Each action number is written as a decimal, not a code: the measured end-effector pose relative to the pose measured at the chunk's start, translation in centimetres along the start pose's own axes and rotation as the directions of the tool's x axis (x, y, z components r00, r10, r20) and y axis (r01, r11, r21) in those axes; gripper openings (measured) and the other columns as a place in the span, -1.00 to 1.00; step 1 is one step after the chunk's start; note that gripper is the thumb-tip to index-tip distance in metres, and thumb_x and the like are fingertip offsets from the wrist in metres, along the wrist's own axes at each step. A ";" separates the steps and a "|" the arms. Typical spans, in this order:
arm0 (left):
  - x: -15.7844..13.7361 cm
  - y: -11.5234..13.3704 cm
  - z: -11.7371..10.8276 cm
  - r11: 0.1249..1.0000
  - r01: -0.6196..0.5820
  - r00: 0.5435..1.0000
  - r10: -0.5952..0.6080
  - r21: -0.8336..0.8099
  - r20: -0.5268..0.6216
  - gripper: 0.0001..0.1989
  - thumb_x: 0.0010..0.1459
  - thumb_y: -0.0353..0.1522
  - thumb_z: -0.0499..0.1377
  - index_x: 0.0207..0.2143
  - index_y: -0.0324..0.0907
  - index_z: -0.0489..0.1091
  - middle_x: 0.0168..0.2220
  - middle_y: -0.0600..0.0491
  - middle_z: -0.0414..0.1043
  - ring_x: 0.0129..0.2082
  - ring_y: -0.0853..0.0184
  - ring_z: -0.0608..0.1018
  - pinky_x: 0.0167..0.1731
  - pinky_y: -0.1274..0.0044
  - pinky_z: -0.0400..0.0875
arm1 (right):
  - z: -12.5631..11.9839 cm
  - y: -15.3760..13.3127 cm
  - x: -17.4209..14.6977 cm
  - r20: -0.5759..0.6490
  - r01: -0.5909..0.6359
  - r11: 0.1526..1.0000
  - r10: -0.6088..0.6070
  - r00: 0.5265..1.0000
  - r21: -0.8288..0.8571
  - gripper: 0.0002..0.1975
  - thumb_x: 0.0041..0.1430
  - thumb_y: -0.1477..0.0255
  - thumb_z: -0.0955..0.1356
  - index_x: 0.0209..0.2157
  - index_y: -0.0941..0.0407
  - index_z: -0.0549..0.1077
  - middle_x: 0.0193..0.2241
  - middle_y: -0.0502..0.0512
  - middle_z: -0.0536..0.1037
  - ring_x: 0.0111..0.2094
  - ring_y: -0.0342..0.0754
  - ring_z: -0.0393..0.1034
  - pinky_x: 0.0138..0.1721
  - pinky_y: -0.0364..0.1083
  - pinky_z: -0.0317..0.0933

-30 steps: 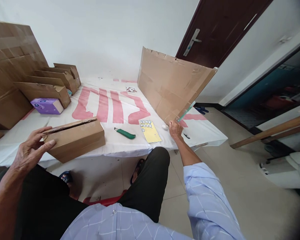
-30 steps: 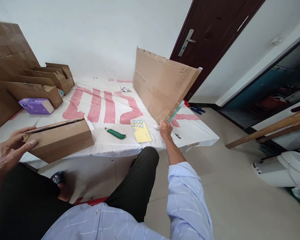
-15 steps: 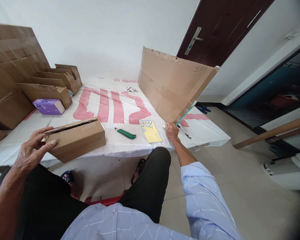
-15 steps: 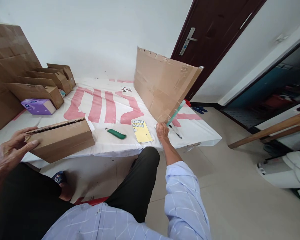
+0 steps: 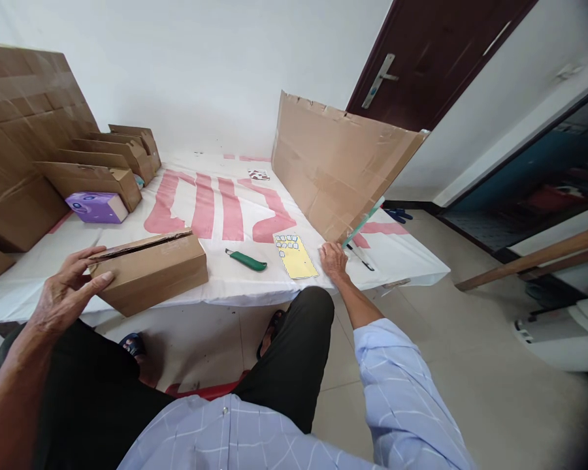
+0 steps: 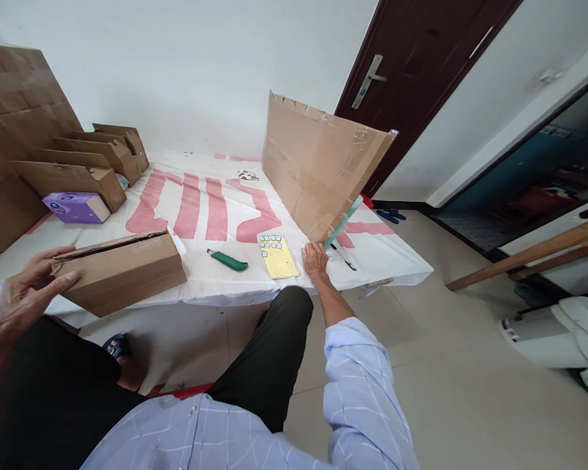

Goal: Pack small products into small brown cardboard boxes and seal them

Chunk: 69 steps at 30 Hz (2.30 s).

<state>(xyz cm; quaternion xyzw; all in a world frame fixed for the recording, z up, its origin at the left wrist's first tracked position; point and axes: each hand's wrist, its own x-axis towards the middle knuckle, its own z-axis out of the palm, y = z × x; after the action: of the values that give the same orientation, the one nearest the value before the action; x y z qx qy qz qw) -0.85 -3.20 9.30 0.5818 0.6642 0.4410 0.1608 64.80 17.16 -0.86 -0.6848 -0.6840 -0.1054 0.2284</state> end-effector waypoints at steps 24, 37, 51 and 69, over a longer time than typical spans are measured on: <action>1.4 -0.2 0.0 0.965 -0.111 0.992 0.122 -0.240 0.032 -0.36 0.22 0.14 0.25 0.09 -0.16 0.57 0.32 -0.22 0.44 0.37 -0.12 0.43 0.18 0.21 0.52 | -0.5 0.3 5.1 0.118 -0.324 0.937 0.310 0.943 0.132 -0.90 0.00 0.27 0.40 -0.47 0.00 0.49 -0.26 0.38 0.58 -0.26 0.25 0.40 -0.19 0.21 0.23; 2.9 -2.1 1.2 0.925 -0.050 0.999 0.054 -0.377 0.001 -0.31 0.38 0.15 0.08 0.20 -0.17 0.54 0.29 -0.17 0.51 0.28 -0.07 0.49 0.25 0.18 0.45 | -3.6 -9.5 7.0 -0.013 0.087 0.981 -0.086 0.996 0.172 -0.58 0.16 0.18 0.29 -0.08 0.04 0.64 0.06 0.56 0.60 0.20 0.48 0.46 0.10 0.41 0.37; 3.3 -3.3 1.3 0.913 -0.150 0.987 0.161 -0.380 -0.002 -0.46 0.40 -0.03 0.12 0.20 -0.18 0.55 0.26 -0.16 0.53 0.29 0.01 0.50 0.37 0.22 0.32 | -9.1 -37.8 1.9 -0.075 0.750 0.362 -0.875 0.478 0.553 -0.70 0.42 0.19 0.41 0.06 0.01 0.63 -0.07 0.20 0.71 -0.05 0.20 0.61 0.01 0.17 0.50; 2.7 0.0 3.5 0.998 -0.062 0.997 0.061 -0.012 -0.042 0.10 -0.18 -0.10 0.61 0.37 -0.16 0.27 0.30 -0.24 0.36 0.37 -0.18 0.39 0.38 0.02 0.33 | -10.1 -36.6 -4.2 -0.134 0.883 0.301 -0.920 0.368 0.361 -0.75 0.53 0.44 0.29 -0.05 0.08 0.65 -0.01 0.22 0.72 0.02 0.12 0.60 0.06 0.09 0.49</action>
<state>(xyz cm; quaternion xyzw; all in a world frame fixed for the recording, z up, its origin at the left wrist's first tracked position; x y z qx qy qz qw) 0.96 0.70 8.20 0.5915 0.6462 0.4623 0.1371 30.31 7.34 12.16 -0.1300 -0.9652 -0.0489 0.2214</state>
